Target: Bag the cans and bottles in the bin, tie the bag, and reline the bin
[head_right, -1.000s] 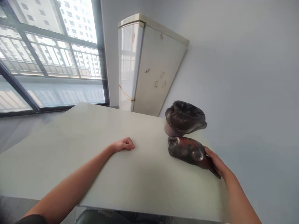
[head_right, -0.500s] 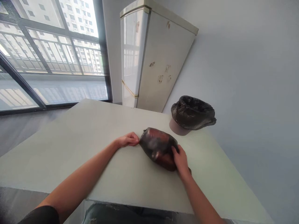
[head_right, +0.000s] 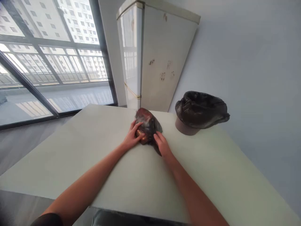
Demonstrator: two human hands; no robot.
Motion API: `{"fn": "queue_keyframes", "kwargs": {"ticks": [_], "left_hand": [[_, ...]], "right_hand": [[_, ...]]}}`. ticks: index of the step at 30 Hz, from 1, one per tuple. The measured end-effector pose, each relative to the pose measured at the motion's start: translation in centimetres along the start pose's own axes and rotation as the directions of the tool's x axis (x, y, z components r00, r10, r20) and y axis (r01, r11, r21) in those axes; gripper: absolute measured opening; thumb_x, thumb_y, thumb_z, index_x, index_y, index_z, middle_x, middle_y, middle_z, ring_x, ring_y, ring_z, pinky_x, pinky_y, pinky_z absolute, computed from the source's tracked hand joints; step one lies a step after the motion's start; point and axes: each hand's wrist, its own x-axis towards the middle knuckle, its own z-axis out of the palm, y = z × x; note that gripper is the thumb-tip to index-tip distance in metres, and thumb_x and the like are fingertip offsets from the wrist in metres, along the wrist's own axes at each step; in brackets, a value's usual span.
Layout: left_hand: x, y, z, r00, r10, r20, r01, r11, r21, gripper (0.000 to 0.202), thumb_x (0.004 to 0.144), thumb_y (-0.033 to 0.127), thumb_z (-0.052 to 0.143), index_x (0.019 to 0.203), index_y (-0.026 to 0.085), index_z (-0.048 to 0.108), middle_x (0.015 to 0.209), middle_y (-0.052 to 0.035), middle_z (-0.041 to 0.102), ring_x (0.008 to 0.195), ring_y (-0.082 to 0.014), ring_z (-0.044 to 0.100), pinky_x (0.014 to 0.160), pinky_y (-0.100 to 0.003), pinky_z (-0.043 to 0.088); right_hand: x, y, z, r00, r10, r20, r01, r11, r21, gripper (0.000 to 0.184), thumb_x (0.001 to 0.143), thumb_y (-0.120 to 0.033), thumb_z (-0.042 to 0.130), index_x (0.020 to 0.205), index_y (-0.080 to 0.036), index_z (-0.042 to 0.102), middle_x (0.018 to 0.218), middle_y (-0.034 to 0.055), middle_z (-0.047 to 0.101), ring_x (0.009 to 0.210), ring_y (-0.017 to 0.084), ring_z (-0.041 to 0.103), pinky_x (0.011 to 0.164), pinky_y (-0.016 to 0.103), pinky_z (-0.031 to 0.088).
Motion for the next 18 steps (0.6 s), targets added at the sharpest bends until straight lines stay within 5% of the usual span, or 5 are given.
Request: {"fn": "queue_keyframes", "kwargs": {"ticks": [5, 8, 12, 18], "left_hand": [[0.1, 1.1, -0.3, 0.968, 0.045, -0.246, 0.003, 0.982, 0.190, 0.030, 0.106, 0.029, 0.048, 0.126, 0.023, 0.070, 0.156, -0.0146, 0.047, 0.147, -0.0297, 0.046, 0.122, -0.053, 0.039], [-0.2, 2.5, 0.0, 0.971, 0.201, -0.131, -0.154, 0.940, 0.304, 0.025, 0.104, 0.033, 0.055, 0.118, 0.026, 0.074, 0.140, -0.0112, 0.063, 0.132, -0.0288, 0.057, 0.118, -0.053, 0.040], [-0.5, 3.4, 1.1, 0.940, 0.325, 0.104, -0.341, 0.873, 0.350, 0.037, 0.098, 0.039, 0.067, 0.132, 0.026, 0.069, 0.125, -0.0099, 0.073, 0.115, -0.0285, 0.063, 0.112, -0.051, 0.040], [0.0, 2.6, 1.4, 0.936, 0.350, 0.040, -0.337, 0.856, 0.391, 0.018, 0.105, 0.029, 0.058, 0.112, 0.023, 0.073, 0.098, -0.0048, 0.077, 0.091, -0.0215, 0.065, 0.095, -0.044, 0.041]], "right_hand": [[0.7, -0.3, -2.1, 0.994, 0.065, 0.086, -0.063, 0.998, -0.028, 0.037, 0.080, -0.043, 0.071, 0.107, -0.018, 0.077, 0.087, 0.0060, 0.076, 0.074, 0.021, 0.067, 0.074, 0.038, 0.057], [0.9, -0.6, -2.3, 0.994, -0.032, 0.102, 0.030, 0.999, 0.026, 0.032, 0.081, -0.037, 0.070, 0.105, -0.018, 0.079, 0.088, 0.0044, 0.074, 0.073, 0.018, 0.065, 0.076, 0.035, 0.055], [0.6, -1.2, -2.0, 0.981, -0.138, 0.134, 0.107, 0.970, 0.220, 0.030, 0.085, -0.036, 0.075, 0.111, -0.021, 0.078, 0.097, 0.0042, 0.073, 0.089, 0.019, 0.066, 0.089, 0.035, 0.053], [0.7, -1.3, -2.1, 0.988, -0.148, 0.036, 0.136, 0.962, 0.236, 0.025, 0.083, -0.039, 0.082, 0.101, -0.022, 0.077, 0.082, 0.0005, 0.064, 0.075, 0.016, 0.056, 0.074, 0.031, 0.048]]}}
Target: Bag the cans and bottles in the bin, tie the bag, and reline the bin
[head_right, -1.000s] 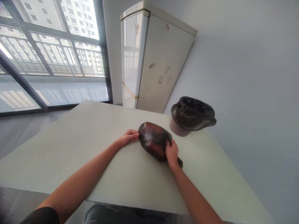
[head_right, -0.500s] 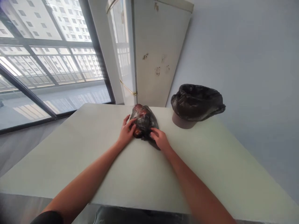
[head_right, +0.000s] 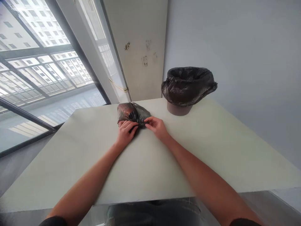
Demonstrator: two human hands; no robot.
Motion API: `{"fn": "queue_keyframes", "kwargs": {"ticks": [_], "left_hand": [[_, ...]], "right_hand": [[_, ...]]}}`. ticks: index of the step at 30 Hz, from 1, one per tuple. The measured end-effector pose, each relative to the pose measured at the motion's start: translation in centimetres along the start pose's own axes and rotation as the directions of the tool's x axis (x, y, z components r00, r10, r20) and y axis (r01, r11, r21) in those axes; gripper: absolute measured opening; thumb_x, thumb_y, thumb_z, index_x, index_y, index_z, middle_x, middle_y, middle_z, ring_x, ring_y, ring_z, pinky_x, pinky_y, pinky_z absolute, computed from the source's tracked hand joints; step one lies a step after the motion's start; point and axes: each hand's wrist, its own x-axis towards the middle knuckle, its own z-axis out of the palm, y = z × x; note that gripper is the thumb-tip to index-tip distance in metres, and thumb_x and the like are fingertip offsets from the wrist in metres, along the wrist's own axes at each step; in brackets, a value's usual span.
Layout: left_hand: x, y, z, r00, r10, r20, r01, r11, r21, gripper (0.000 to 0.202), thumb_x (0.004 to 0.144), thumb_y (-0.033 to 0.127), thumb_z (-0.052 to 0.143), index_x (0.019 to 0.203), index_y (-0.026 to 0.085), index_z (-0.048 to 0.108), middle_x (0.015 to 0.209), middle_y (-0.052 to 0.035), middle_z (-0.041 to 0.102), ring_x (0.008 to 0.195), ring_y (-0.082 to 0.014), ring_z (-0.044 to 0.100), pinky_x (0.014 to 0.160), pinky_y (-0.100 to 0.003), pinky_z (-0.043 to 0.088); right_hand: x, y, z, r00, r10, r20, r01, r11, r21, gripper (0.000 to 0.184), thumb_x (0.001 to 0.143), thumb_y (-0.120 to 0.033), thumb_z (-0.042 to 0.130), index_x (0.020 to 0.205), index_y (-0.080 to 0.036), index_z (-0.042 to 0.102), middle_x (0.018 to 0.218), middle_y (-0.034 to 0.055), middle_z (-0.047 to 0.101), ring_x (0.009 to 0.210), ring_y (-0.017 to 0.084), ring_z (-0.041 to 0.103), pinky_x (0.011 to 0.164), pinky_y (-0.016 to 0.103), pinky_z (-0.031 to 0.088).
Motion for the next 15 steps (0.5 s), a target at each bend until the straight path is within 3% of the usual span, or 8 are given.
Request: {"fn": "queue_keyframes", "kwargs": {"ticks": [6, 8, 11, 13, 15], "left_hand": [[0.11, -0.21, -0.12, 0.998, -0.002, -0.057, -0.004, 0.995, -0.100, 0.019, 0.106, 0.029, 0.057, 0.097, 0.022, 0.072, 0.086, -0.0031, 0.073, 0.081, -0.0183, 0.064, 0.084, -0.039, 0.042], [0.11, -0.30, -0.13, 0.995, -0.027, -0.091, 0.014, 0.989, -0.147, 0.019, 0.106, 0.029, 0.058, 0.094, 0.021, 0.071, 0.085, -0.0027, 0.072, 0.080, -0.0175, 0.064, 0.081, -0.037, 0.044], [0.10, -0.40, -0.14, 0.987, -0.092, -0.129, 0.060, 0.971, -0.230, 0.018, 0.105, 0.029, 0.059, 0.094, 0.021, 0.071, 0.087, -0.0029, 0.074, 0.081, -0.0172, 0.066, 0.079, -0.036, 0.048], [0.08, -0.34, -0.13, 0.986, -0.101, -0.129, 0.060, 0.955, -0.290, 0.016, 0.104, 0.028, 0.059, 0.097, 0.022, 0.072, 0.090, -0.0034, 0.076, 0.084, -0.0179, 0.069, 0.081, -0.036, 0.051], [0.05, -0.22, -0.09, 0.991, -0.056, -0.119, 0.013, 0.941, -0.339, 0.014, 0.103, 0.024, 0.060, 0.102, 0.023, 0.073, 0.095, -0.0042, 0.078, 0.090, -0.0188, 0.071, 0.084, -0.037, 0.054]], "right_hand": [[0.57, 0.33, -0.27, 0.982, -0.033, -0.187, 0.030, 0.999, -0.018, 0.027, 0.087, -0.045, 0.077, 0.101, -0.023, 0.073, 0.089, 0.0030, 0.068, 0.079, 0.017, 0.060, 0.077, 0.033, 0.050], [0.67, 0.36, -0.44, 0.988, -0.042, -0.150, 0.042, 0.999, -0.001, 0.032, 0.090, -0.044, 0.072, 0.116, -0.025, 0.070, 0.104, 0.0057, 0.071, 0.091, 0.019, 0.065, 0.083, 0.034, 0.052], [0.57, 0.38, -0.41, 0.996, -0.090, -0.013, 0.088, 0.991, -0.099, 0.057, 0.085, -0.035, 0.075, 0.140, -0.029, 0.058, 0.132, 0.0098, 0.068, 0.109, 0.024, 0.066, 0.091, 0.039, 0.053], [0.33, 0.42, -0.10, 0.992, -0.115, 0.049, 0.124, 0.961, -0.248, 0.070, 0.079, -0.029, 0.080, 0.145, -0.030, 0.055, 0.135, 0.0100, 0.067, 0.114, 0.025, 0.065, 0.095, 0.041, 0.051], [0.09, 0.49, 0.28, 0.989, -0.134, 0.059, 0.146, 0.921, -0.360, 0.063, 0.079, -0.027, 0.080, 0.140, -0.028, 0.061, 0.122, 0.0082, 0.070, 0.108, 0.025, 0.066, 0.094, 0.041, 0.051]]}}
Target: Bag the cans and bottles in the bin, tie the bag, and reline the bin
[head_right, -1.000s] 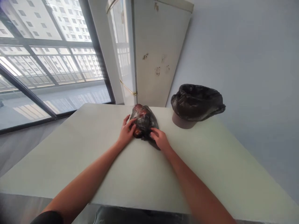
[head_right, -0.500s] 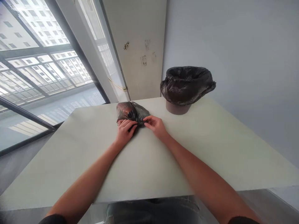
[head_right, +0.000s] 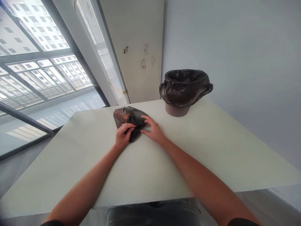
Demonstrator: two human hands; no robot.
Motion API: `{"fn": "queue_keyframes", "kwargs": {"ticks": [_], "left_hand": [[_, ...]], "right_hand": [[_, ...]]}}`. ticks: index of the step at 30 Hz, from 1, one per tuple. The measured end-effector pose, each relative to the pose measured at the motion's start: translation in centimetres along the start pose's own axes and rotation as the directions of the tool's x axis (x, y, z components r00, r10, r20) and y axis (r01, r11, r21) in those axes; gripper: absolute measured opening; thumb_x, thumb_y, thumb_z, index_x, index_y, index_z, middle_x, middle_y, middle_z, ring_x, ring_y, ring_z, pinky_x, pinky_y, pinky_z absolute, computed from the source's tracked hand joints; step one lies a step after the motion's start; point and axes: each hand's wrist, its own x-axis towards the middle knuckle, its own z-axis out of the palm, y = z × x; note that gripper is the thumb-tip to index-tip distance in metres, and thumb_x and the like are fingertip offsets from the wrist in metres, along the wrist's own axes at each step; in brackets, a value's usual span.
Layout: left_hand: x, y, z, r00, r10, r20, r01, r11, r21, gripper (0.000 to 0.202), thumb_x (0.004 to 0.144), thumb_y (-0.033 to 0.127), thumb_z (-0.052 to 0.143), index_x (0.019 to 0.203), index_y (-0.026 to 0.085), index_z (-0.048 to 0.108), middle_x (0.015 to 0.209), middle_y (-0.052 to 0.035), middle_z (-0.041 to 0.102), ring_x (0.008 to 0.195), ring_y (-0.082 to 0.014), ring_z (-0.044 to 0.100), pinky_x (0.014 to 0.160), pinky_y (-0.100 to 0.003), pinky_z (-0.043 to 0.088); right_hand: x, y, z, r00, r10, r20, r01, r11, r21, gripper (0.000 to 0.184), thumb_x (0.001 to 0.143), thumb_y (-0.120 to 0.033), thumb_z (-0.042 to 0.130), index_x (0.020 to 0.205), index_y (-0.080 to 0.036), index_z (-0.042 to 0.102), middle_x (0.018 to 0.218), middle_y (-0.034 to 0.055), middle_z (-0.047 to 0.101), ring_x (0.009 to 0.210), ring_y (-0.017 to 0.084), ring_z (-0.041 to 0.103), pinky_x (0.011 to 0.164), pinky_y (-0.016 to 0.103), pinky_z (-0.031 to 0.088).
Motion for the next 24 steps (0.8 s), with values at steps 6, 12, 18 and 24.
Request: {"fn": "queue_keyframes", "kwargs": {"ticks": [6, 12, 18, 24], "left_hand": [[-0.05, -0.03, -0.01, 0.996, 0.088, -0.028, -0.086, 0.993, 0.079, 0.029, 0.094, 0.006, 0.057, 0.109, 0.024, 0.073, 0.099, -0.0049, 0.076, 0.094, -0.0211, 0.068, 0.088, -0.041, 0.053], [-0.09, -0.50, -0.27, 0.975, -0.012, -0.222, 0.037, 0.993, 0.112, 0.032, 0.084, 0.003, 0.055, 0.107, 0.023, 0.066, 0.096, -0.0058, 0.061, 0.090, -0.0217, 0.060, 0.078, -0.036, 0.050], [0.00, -0.32, -0.06, 0.996, 0.079, 0.039, -0.084, 0.985, 0.148, 0.011, 0.089, 0.016, 0.066, 0.085, 0.022, 0.057, 0.079, -0.0008, 0.057, 0.078, -0.0195, 0.052, 0.076, -0.037, 0.040], [0.17, 0.08, -0.17, 0.997, 0.079, -0.026, -0.075, 0.989, 0.128, 0.009, 0.093, 0.022, 0.062, 0.085, 0.022, 0.057, 0.093, -0.0064, 0.062, 0.089, -0.0235, 0.056, 0.082, -0.041, 0.045]], "right_hand": [[0.24, 0.06, -0.22, 0.983, 0.012, -0.181, -0.012, 1.000, 0.006, 0.016, 0.092, -0.032, 0.065, 0.100, -0.023, 0.076, 0.092, 0.0047, 0.070, 0.084, 0.021, 0.062, 0.082, 0.036, 0.050], [0.34, -0.52, -0.76, 0.921, 0.111, -0.374, -0.053, 0.986, 0.161, 0.020, 0.095, -0.041, 0.067, 0.089, -0.022, 0.069, 0.079, 0.0014, 0.065, 0.072, 0.017, 0.057, 0.071, 0.033, 0.047], [0.31, -0.50, -0.14, 0.993, 0.114, -0.031, -0.086, 0.877, 0.473, 0.042, 0.095, -0.045, 0.068, 0.131, -0.027, 0.057, 0.121, 0.0089, 0.074, 0.101, 0.023, 0.068, 0.087, 0.038, 0.055], [0.28, -0.26, -0.09, 0.979, -0.058, -0.195, 0.081, 0.990, 0.112, 0.048, 0.081, -0.027, 0.076, 0.125, -0.026, 0.056, 0.131, 0.0101, 0.066, 0.103, 0.023, 0.063, 0.084, 0.037, 0.051]]}}
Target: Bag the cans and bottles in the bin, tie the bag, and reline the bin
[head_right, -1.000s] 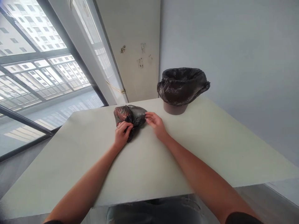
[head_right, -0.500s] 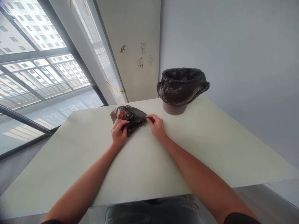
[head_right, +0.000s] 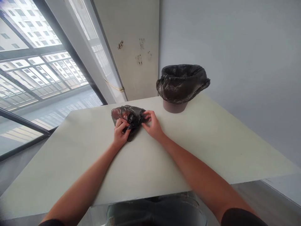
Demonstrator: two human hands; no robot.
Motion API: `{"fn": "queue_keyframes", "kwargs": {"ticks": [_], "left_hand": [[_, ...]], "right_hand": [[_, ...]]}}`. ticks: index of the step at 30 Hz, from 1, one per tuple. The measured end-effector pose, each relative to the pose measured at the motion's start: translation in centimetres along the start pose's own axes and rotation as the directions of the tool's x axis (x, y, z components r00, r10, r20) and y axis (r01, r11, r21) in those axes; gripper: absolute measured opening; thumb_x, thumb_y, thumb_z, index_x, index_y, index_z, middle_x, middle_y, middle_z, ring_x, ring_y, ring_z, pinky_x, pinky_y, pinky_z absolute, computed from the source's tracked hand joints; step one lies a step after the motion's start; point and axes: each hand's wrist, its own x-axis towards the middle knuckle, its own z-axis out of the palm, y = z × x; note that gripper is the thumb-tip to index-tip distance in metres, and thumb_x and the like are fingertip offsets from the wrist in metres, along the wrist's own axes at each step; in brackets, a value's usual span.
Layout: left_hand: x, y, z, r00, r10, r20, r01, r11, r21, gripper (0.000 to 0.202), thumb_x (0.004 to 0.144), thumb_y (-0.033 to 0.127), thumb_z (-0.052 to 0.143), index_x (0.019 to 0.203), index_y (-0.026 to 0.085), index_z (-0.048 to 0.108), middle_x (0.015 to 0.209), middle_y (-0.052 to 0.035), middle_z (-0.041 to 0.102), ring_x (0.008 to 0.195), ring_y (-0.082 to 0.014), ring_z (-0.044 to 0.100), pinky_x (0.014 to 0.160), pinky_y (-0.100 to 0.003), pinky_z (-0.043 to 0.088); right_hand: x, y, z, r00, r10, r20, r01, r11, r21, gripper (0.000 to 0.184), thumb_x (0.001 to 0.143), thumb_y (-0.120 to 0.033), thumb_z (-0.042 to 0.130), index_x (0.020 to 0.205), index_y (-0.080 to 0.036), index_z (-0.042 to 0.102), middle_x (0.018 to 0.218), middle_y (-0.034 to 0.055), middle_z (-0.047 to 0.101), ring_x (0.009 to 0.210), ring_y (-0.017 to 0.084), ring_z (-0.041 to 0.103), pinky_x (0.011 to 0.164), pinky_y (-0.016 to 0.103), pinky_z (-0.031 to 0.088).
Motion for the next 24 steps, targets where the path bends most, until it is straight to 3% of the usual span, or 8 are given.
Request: {"fn": "queue_keyframes", "kwargs": {"ticks": [2, 5, 8, 10, 12, 14, 18, 24], "left_hand": [[0.0, 0.1, -0.1, 1.000, -0.028, -0.007, 0.028, 1.000, -0.008, 0.009, 0.093, 0.021, 0.060, 0.085, 0.022, 0.056, 0.106, -0.0088, 0.067, 0.098, -0.0252, 0.059, 0.088, -0.044, 0.046], [-0.2, 0.0, -0.2, 0.998, -0.058, 0.039, 0.059, 0.998, -0.037, 0.008, 0.094, 0.019, 0.055, 0.087, 0.023, 0.054, 0.114, -0.0076, 0.073, 0.102, -0.0253, 0.062, 0.092, -0.045, 0.045], [-0.4, -0.2, -0.1, 0.995, -0.087, 0.041, 0.089, 0.996, -0.030, 0.005, 0.095, 0.019, 0.054, 0.094, 0.024, 0.056, 0.103, -0.0053, 0.075, 0.094, -0.0245, 0.061, 0.088, -0.044, 0.044], [-0.5, -0.3, -0.1, 0.995, -0.089, 0.033, 0.090, 0.996, -0.027, 0.004, 0.095, 0.021, 0.054, 0.098, 0.024, 0.056, 0.099, -0.0054, 0.073, 0.091, -0.0245, 0.059, 0.086, -0.044, 0.043], [-0.5, -0.2, -0.2, 0.996, -0.076, 0.047, 0.077, 0.997, -0.029, 0.003, 0.094, 0.025, 0.055, 0.097, 0.024, 0.055, 0.096, -0.0056, 0.072, 0.089, -0.0245, 0.058, 0.084, -0.044, 0.043], [-0.4, 0.1, -0.2, 0.995, -0.057, 0.088, 0.059, 0.998, -0.029, 0.005, 0.094, 0.028, 0.056, 0.097, 0.024, 0.056, 0.092, -0.0052, 0.069, 0.086, -0.0242, 0.058, 0.082, -0.043, 0.042], [-0.3, 0.6, -0.3, 0.985, -0.026, 0.169, 0.033, 0.999, -0.039, 0.008, 0.095, 0.028, 0.056, 0.101, 0.024, 0.059, 0.089, -0.0047, 0.068, 0.085, -0.0237, 0.057, 0.081, -0.043, 0.041], [-0.4, 0.1, -0.3, 0.994, -0.064, 0.087, 0.065, 0.998, -0.013, 0.012, 0.098, 0.023, 0.052, 0.105, 0.023, 0.063, 0.085, -0.0037, 0.067, 0.085, -0.0236, 0.056, 0.082, -0.042, 0.040]], "right_hand": [[0.1, -0.2, -0.3, 0.995, -0.065, -0.077, 0.053, 0.987, -0.154, 0.018, 0.083, -0.031, 0.077, 0.090, -0.024, 0.061, 0.101, 0.0055, 0.067, 0.086, 0.021, 0.059, 0.079, 0.036, 0.048], [0.1, -0.4, -0.5, 0.997, -0.039, 0.065, 0.051, 0.977, -0.208, 0.041, 0.094, -0.041, 0.070, 0.059, -0.022, 0.056, 0.066, 0.0017, 0.058, 0.069, 0.018, 0.054, 0.073, 0.036, 0.046], [-0.1, -0.3, -0.1, 0.977, -0.013, 0.215, 0.053, 0.982, -0.183, 0.020, 0.091, -0.043, 0.075, 0.085, -0.024, 0.075, 0.084, 0.0043, 0.072, 0.074, 0.020, 0.060, 0.075, 0.037, 0.048], [-0.3, 0.0, 0.4, 0.965, -0.042, 0.260, 0.092, 0.979, -0.181, 0.034, 0.085, -0.039, 0.081, 0.116, -0.025, 0.075, 0.113, 0.0078, 0.074, 0.086, 0.022, 0.062, 0.081, 0.039, 0.051], [-0.5, 0.3, 0.9, 0.956, -0.044, 0.290, 0.105, 0.975, -0.197, 0.049, 0.083, -0.033, 0.082, 0.130, -0.025, 0.069, 0.116, 0.0084, 0.072, 0.087, 0.022, 0.061, 0.083, 0.040, 0.051], [-0.5, 0.6, 1.1, 0.952, -0.033, 0.303, 0.102, 0.971, -0.217, 0.046, 0.084, -0.026, 0.079, 0.128, -0.025, 0.069, 0.103, 0.0059, 0.071, 0.085, 0.022, 0.058, 0.083, 0.039, 0.051], [-0.3, 0.8, 0.9, 0.955, -0.046, 0.292, 0.115, 0.968, -0.224, 0.007, 0.088, -0.021, 0.072, 0.094, -0.024, 0.073, 0.086, 0.0040, 0.067, 0.088, 0.023, 0.059, 0.085, 0.040, 0.049], [0.1, 0.8, 0.4, 0.990, -0.005, 0.138, 0.024, 0.991, -0.133, 0.005, 0.093, -0.026, 0.064, 0.091, -0.024, 0.068, 0.094, 0.0053, 0.069, 0.091, 0.023, 0.060, 0.084, 0.038, 0.048]]}}
